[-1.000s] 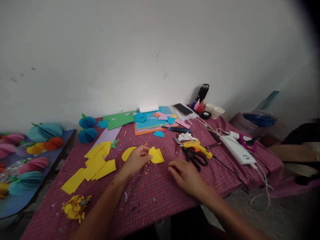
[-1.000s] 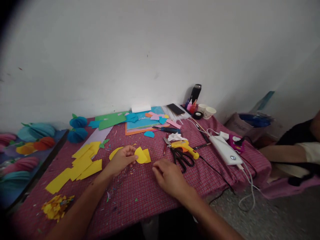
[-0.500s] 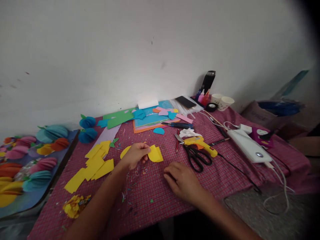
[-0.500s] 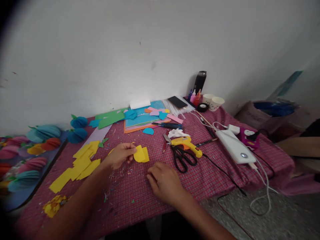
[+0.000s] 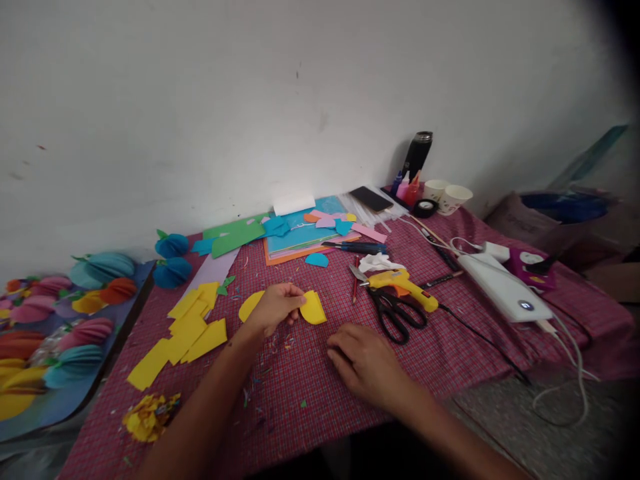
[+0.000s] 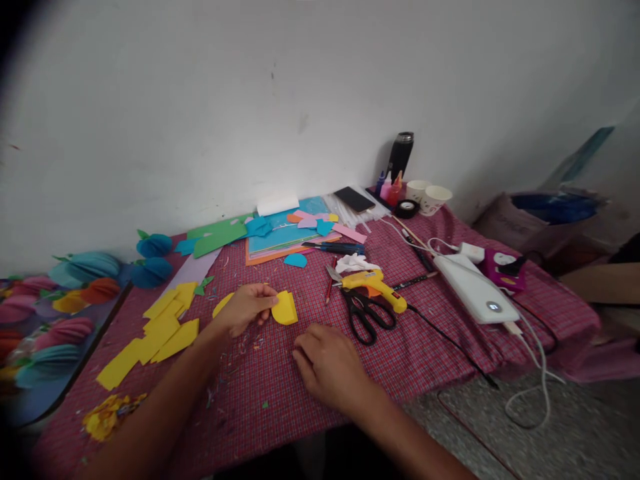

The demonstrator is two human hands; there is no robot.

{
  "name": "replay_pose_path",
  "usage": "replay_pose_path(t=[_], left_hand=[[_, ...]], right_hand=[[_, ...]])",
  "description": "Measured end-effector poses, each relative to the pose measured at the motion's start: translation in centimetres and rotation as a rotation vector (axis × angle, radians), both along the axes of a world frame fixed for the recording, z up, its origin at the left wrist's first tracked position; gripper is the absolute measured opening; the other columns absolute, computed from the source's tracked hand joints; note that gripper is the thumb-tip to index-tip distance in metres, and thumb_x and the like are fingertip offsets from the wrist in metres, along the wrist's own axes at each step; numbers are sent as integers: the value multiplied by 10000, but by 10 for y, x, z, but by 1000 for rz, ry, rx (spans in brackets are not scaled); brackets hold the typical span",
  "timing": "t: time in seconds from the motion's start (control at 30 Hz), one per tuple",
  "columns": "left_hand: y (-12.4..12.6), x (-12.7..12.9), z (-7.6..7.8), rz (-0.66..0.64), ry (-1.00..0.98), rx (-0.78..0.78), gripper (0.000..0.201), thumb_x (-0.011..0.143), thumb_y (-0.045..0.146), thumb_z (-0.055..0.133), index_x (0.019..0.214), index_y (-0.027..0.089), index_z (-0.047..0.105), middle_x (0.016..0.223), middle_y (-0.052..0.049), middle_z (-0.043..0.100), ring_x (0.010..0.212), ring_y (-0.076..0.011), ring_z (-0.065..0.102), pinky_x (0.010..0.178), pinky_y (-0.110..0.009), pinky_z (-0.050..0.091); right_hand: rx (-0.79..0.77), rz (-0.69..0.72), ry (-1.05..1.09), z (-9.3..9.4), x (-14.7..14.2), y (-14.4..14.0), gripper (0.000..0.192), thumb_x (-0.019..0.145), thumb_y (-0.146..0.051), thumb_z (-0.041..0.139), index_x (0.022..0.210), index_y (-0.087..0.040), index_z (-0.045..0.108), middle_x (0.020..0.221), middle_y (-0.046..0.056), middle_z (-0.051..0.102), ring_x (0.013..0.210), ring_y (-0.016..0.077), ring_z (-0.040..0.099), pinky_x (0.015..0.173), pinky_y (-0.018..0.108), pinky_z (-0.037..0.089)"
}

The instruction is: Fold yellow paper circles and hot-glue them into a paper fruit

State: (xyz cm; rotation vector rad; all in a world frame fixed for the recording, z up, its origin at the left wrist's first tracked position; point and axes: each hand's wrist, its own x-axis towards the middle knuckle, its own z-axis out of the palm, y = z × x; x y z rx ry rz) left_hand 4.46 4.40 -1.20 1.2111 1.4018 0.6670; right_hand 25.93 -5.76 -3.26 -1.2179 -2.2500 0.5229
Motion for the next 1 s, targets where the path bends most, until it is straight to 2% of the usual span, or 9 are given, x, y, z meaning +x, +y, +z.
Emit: replay_pose_path(t=[0.1, 0.2, 0.3, 0.4, 0.53, 0.7, 1.0], left_hand=[[-1, 4, 2, 19, 53, 5, 58, 801, 186, 627, 791, 139, 594, 522, 51, 562, 398, -63, 473, 409, -175, 345], [-2, 7, 2, 39, 93, 11, 40, 826, 166, 609, 802, 139, 594, 517, 55, 558, 398, -65, 477, 412, -176, 355], [-3, 9, 2, 38, 117, 16, 38, 843, 162, 601, 812, 139, 594, 516, 55, 563, 399, -68, 481, 408, -178, 355], [-3, 9, 3, 33, 120, 27, 42, 844, 164, 604, 810, 147, 585, 511, 62, 558, 398, -73, 485, 416, -184, 369], [-4, 9, 2, 24, 153, 49, 52, 844, 182, 609, 805, 157, 586, 492, 63, 554, 403, -82, 498, 429, -190, 378], [-5, 9, -1, 20, 200, 63, 46, 854, 189, 603, 816, 163, 600, 506, 62, 565, 402, -81, 503, 434, -187, 375], [-4, 11, -3, 18, 274, 77, 75, 845, 205, 627, 783, 169, 606, 515, 47, 578, 412, -84, 518, 429, -181, 357]], right_hand=[[3, -9, 1, 0, 0, 0, 206, 984, -253, 490, 1005, -192, 685, 974, 68, 679, 900, 197, 623, 822, 347, 500], [35, -19, 4, 1, -1, -1, 244, 975, -237, 490, 1126, -187, 674, 1166, 99, 678, 1037, 215, 629, 922, 373, 513], [85, 34, -81, 4, -5, -2, 353, 969, -239, 479, 1290, -192, 619, 1426, 106, 568, 1186, 252, 594, 1006, 422, 499], [104, 83, -199, 8, -10, 0, 434, 964, -230, 467, 1388, -199, 556, 1533, 93, 470, 1213, 276, 585, 992, 455, 513], [91, 103, -275, 14, -18, 6, 468, 961, -239, 474, 1422, -168, 527, 1531, 105, 475, 1198, 280, 590, 993, 445, 513], [82, 84, -328, 16, -22, 8, 475, 975, -275, 463, 1428, -150, 526, 1509, 105, 503, 1079, 271, 622, 947, 429, 533], [70, 83, -331, 17, -21, 8, 480, 980, -289, 453, 1420, -117, 537, 1482, 129, 526, 1089, 285, 613, 936, 431, 527]])
